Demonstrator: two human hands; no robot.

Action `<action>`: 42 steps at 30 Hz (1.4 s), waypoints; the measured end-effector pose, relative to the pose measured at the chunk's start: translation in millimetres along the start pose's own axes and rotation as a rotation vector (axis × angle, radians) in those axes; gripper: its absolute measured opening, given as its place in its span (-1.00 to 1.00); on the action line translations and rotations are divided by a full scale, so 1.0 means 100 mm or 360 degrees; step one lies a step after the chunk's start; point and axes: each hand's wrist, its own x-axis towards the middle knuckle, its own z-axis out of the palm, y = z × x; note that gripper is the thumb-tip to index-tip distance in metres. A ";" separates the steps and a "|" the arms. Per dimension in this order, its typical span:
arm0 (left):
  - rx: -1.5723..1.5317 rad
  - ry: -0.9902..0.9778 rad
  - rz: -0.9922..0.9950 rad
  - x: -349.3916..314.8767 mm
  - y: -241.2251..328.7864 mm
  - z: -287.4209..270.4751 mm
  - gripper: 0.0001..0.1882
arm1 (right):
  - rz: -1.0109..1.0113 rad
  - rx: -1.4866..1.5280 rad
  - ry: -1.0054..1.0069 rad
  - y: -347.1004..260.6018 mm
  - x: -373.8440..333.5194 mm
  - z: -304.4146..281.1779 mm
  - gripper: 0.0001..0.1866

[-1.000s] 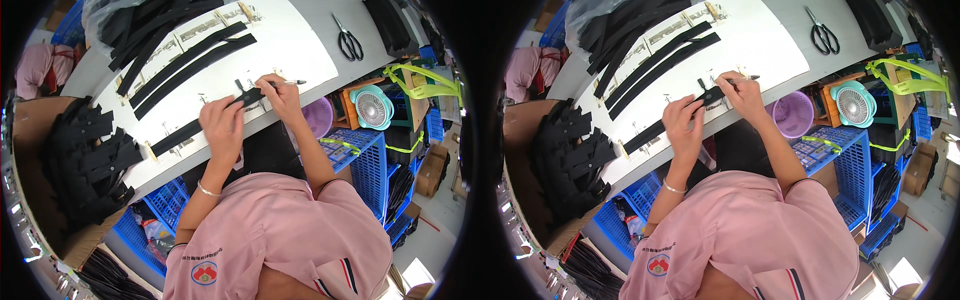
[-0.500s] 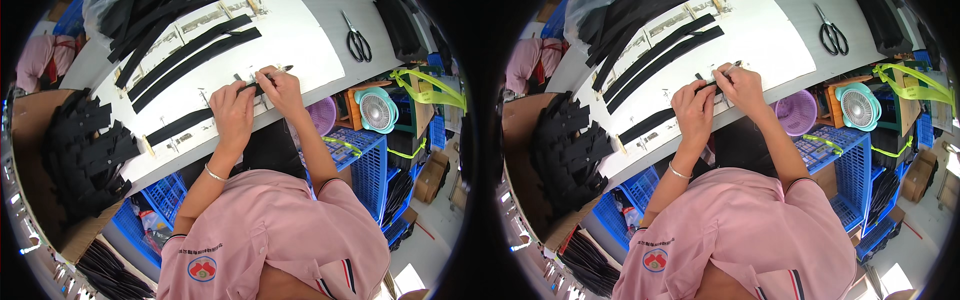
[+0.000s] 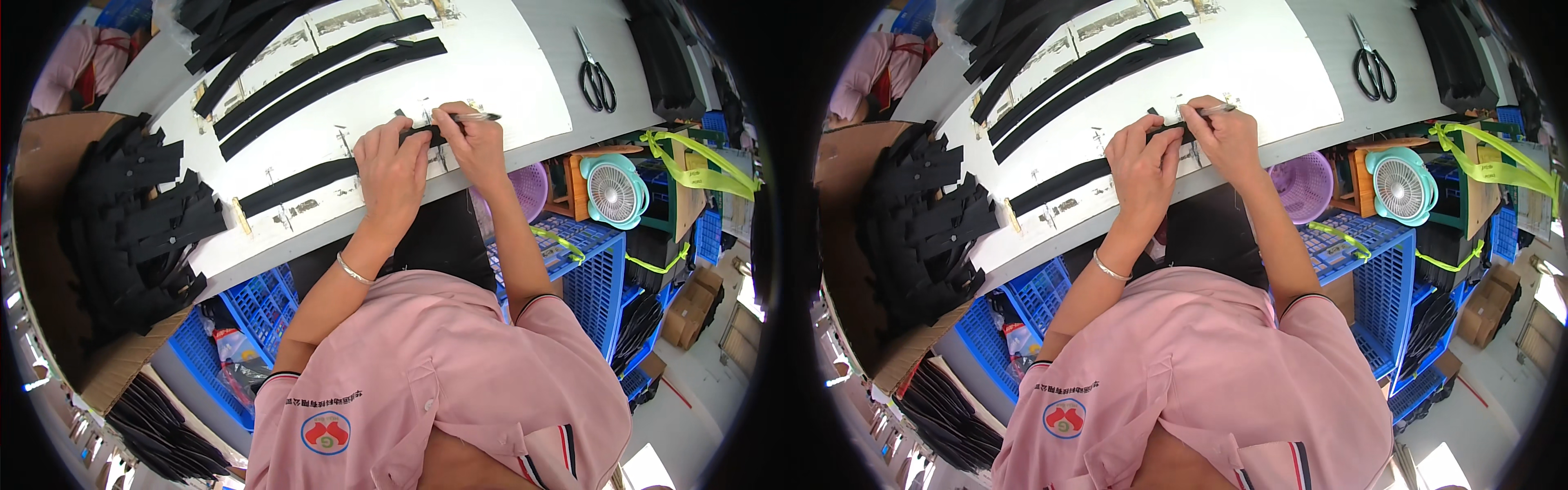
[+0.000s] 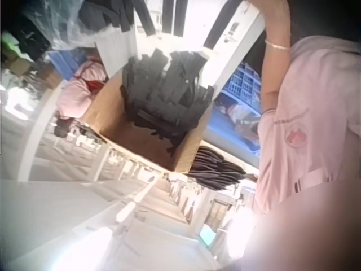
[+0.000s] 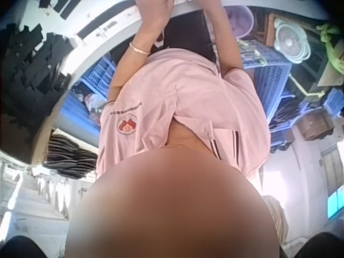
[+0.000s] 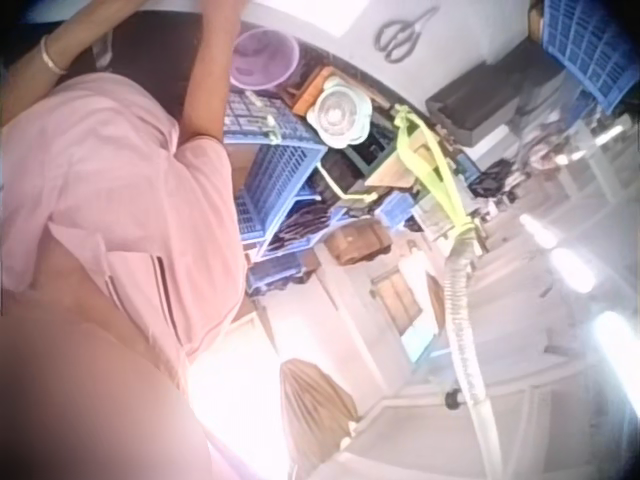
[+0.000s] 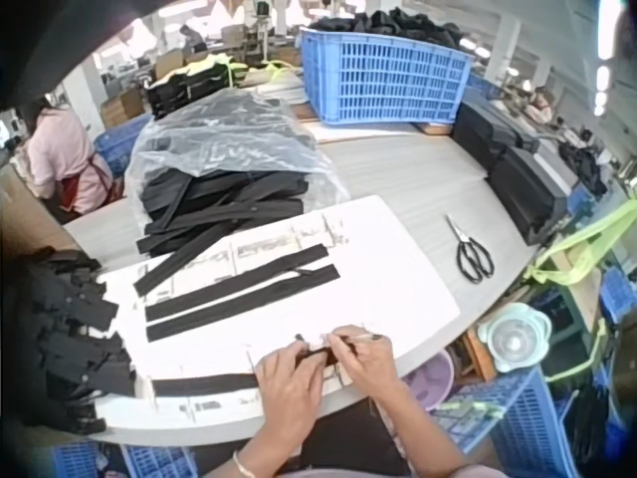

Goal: The recorder uses a pen and a template to mark specific intervals on black zipper strips for production.

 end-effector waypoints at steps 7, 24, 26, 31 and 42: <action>-0.0060 -0.0011 0.0029 -0.01 -0.02 0.01 -0.82 | 0.0030 0.0092 -0.0278 0.03 -0.02 -0.15 -0.81; 0.0104 -0.0571 -0.0066 -0.06 -0.23 -0.32 -0.41 | 0.0170 0.0543 0.0239 0.09 -0.14 -0.16 -0.79; 0.0118 -0.0490 0.0013 0.24 -0.50 -0.19 -0.42 | 0.0292 0.0557 0.0225 0.10 -0.14 -0.15 -0.80; -0.0025 -0.0362 0.0009 0.60 -0.77 -0.29 -0.49 | 0.0302 0.0576 0.0179 0.10 -0.09 -0.10 -0.81; 0.0879 -0.0136 -0.0363 -0.65 -1.25 -2.13 -0.27 | 0.0316 0.0549 0.0159 0.07 -0.08 -0.12 -0.83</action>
